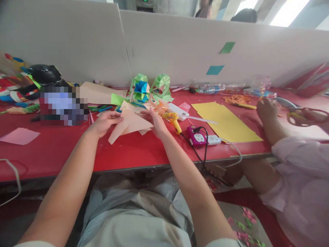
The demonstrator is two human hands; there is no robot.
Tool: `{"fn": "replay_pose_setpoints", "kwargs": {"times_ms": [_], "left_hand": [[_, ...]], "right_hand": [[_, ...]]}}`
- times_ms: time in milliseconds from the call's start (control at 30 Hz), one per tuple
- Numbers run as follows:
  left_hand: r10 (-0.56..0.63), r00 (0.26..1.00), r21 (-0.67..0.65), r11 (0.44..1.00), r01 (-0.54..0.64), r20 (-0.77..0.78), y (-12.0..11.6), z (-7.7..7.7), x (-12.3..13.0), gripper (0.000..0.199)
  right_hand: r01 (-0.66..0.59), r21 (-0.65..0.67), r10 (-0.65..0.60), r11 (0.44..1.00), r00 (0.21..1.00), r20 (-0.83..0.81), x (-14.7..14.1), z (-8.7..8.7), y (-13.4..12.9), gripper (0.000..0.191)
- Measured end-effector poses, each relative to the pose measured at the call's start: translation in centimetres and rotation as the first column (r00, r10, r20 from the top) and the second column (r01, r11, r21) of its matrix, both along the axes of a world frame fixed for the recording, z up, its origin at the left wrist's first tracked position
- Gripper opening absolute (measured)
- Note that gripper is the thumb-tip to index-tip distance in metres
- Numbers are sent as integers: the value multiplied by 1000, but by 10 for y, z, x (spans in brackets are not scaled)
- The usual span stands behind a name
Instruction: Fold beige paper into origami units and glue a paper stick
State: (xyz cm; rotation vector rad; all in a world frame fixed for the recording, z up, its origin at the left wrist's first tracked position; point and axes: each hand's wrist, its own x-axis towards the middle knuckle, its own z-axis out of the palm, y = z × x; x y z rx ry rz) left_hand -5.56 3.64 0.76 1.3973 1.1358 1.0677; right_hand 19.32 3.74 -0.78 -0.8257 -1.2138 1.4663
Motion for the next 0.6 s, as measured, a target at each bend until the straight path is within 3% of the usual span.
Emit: {"fn": "replay_pose_setpoints", "kwargs": {"times_ms": [133,233,367,467,600], "left_hand": [[95,989,-17,995,-93,112,1,1,3,42],[77,989,-46,996,-72,126,-2,1,14,45],[-15,992,-78,997,24,123,-5,-3,30,46],[-12,989,6,1000,12,147,-5,-7,38,47],[74,981,103,990,-93,178,-4,-10,42,49]], "right_hand": [[1,-11,-3,1000,992,-128,0,2,1,67],[25,10,-25,1000,999,-35,-7,-3,-3,52],[62,35,-65,997,994,87,-12,-9,-9,51],[15,84,-26,996,991,134,-14,-10,-11,48],[16,160,-45,987,983,179,-16,-11,-12,45]]}}
